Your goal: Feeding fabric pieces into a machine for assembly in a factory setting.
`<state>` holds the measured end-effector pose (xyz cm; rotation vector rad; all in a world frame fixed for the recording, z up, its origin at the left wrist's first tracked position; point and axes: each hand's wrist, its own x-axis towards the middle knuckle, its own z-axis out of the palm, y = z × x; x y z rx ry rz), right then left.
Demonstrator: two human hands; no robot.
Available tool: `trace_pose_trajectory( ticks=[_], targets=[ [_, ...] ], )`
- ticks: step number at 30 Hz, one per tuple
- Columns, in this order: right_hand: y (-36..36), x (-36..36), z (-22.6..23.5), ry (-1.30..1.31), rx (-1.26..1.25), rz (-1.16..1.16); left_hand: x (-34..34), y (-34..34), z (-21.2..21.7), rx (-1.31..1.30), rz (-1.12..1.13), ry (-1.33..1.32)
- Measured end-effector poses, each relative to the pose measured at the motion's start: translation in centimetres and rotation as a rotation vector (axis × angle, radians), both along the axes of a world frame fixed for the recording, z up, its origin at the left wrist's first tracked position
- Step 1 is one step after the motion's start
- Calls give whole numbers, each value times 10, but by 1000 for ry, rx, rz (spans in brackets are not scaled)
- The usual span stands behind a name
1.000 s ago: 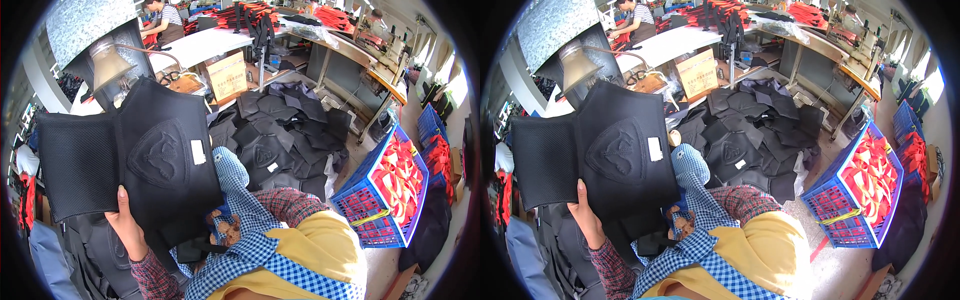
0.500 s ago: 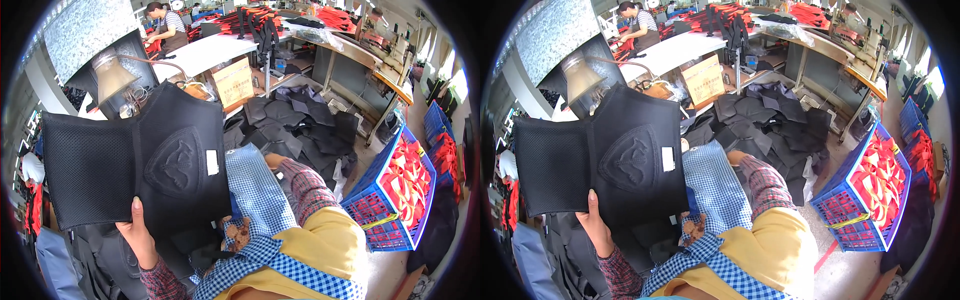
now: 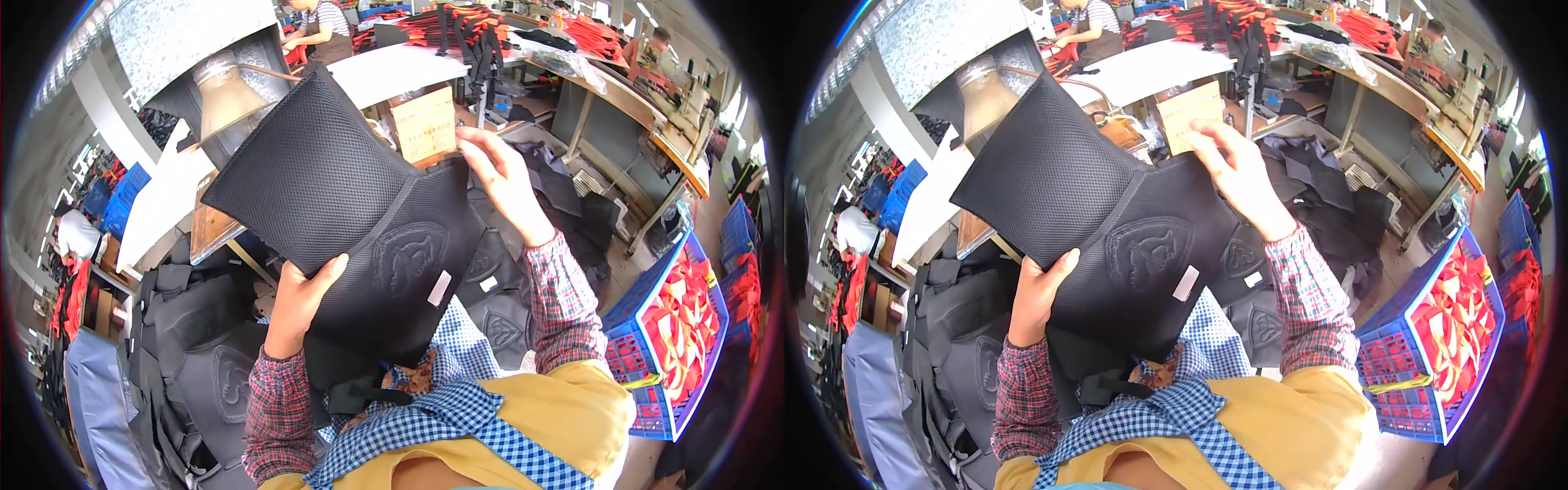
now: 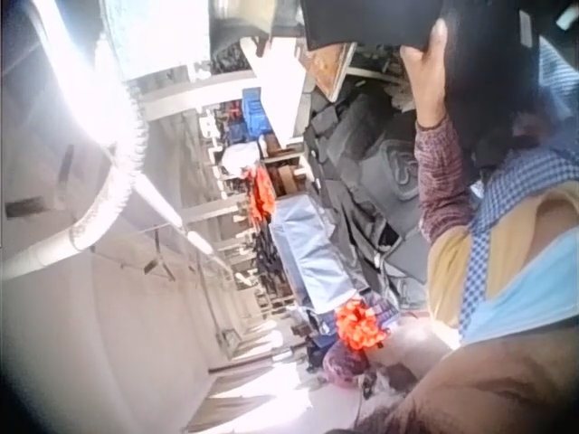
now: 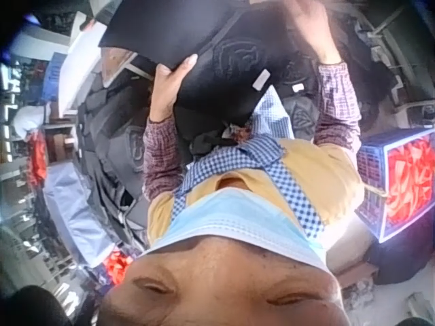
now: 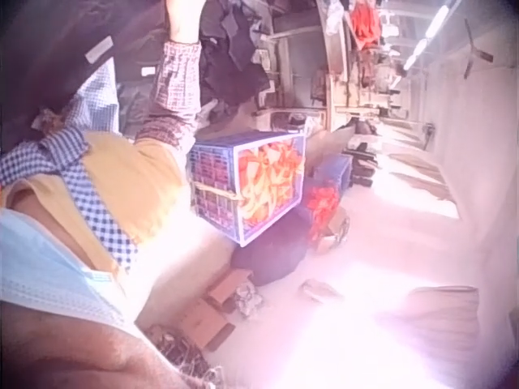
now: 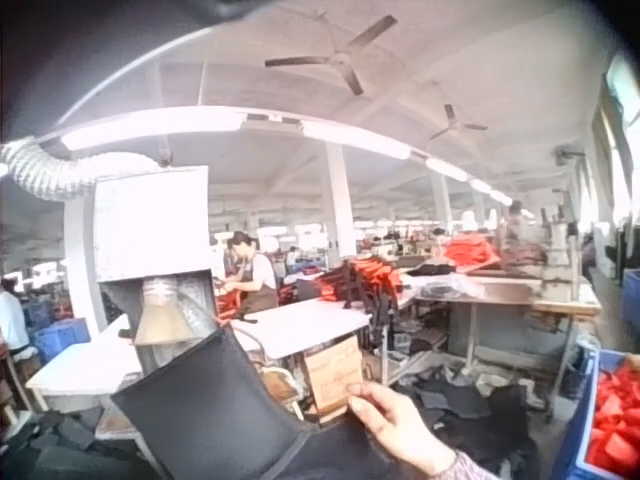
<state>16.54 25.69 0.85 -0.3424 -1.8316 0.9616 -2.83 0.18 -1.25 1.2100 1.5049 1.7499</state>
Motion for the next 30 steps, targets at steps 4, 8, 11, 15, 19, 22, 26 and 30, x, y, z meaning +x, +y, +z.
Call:
trace_pose_trajectory(
  ticks=[4,8,11,15,19,22,26,30],
  targets=[
    [6,15,12,-117,-193,158,9,1,-4,-4,-43,-78],
    [11,35,-12,-144,-492,311,11,-6,-16,-14,48,-173],
    [4,42,-18,-126,-301,398,2,-13,-35,-30,63,-230],
    [2,34,-23,-82,-301,458,-6,-20,-53,-41,36,-329],
    [-1,23,-23,-99,-343,466,-5,-24,-62,-39,78,-377],
    [2,17,-27,-142,-384,426,-4,-28,-63,-61,71,-402],
    [7,11,-37,-112,-395,477,-5,-31,-69,-79,62,-442],
    [5,2,-42,-92,-417,532,2,-32,-69,-86,30,-558]
  ],
)
